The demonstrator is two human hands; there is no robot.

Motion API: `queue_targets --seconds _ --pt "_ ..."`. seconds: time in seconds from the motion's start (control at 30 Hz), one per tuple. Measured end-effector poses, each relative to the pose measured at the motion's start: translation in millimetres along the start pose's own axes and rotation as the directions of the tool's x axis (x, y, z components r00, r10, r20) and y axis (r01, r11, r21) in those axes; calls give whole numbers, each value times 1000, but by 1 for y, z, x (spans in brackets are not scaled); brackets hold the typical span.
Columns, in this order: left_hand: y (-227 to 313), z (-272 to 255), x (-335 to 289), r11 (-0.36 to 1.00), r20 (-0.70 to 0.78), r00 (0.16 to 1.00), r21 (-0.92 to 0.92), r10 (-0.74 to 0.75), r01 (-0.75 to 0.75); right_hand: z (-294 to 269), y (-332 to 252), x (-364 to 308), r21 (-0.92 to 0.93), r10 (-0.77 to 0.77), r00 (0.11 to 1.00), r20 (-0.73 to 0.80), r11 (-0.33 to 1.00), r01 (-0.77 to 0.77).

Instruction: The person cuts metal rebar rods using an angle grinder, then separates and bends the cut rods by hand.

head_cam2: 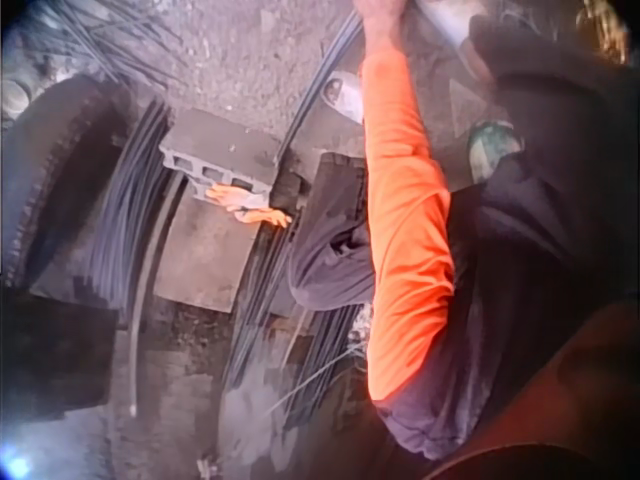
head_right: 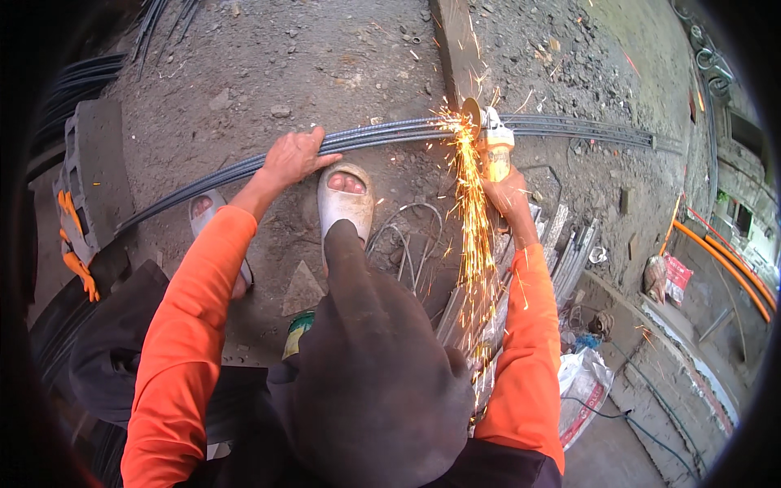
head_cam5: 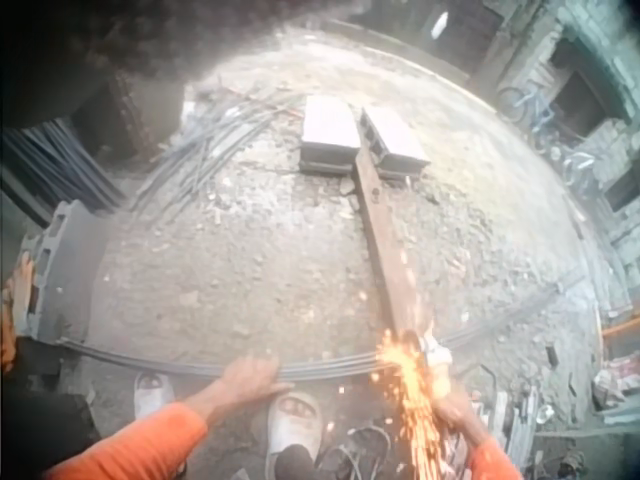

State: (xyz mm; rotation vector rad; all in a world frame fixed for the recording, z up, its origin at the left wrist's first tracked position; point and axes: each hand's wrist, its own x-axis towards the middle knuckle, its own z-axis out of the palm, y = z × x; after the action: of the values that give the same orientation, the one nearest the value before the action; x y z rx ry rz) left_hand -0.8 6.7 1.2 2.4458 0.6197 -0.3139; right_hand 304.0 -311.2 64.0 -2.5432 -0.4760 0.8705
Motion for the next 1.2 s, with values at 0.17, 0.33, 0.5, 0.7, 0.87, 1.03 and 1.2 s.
queue_targets --seconds 0.17,0.33,0.5,0.7,0.87,1.03,1.2 --pt "0 1 1 1000 -29 999 3 28 -28 -8 -8 7 -67 30 998 54 997 -27" --pt "1 -2 0 1000 -16 1000 5 21 -21 -10 -12 1 -37 33 995 95 999 -30" --pt "3 -2 1 1000 -21 999 9 29 -29 -14 -10 -6 -160 -11 998 58 987 20" --pt "1 -3 0 1000 21 1000 29 8 -9 -8 -1 -16 -33 -23 998 61 999 25" --pt "2 -2 1 1000 4 1000 12 16 -16 -7 15 -14 -152 -7 998 62 988 16" --pt "0 -1 -1 1000 -16 1000 18 14 -14 -2 22 -21 -83 21 998 60 996 -16" --pt "-2 0 -2 999 -48 998 16 39 -38 -2 16 -18 -106 34 998 59 994 -28"
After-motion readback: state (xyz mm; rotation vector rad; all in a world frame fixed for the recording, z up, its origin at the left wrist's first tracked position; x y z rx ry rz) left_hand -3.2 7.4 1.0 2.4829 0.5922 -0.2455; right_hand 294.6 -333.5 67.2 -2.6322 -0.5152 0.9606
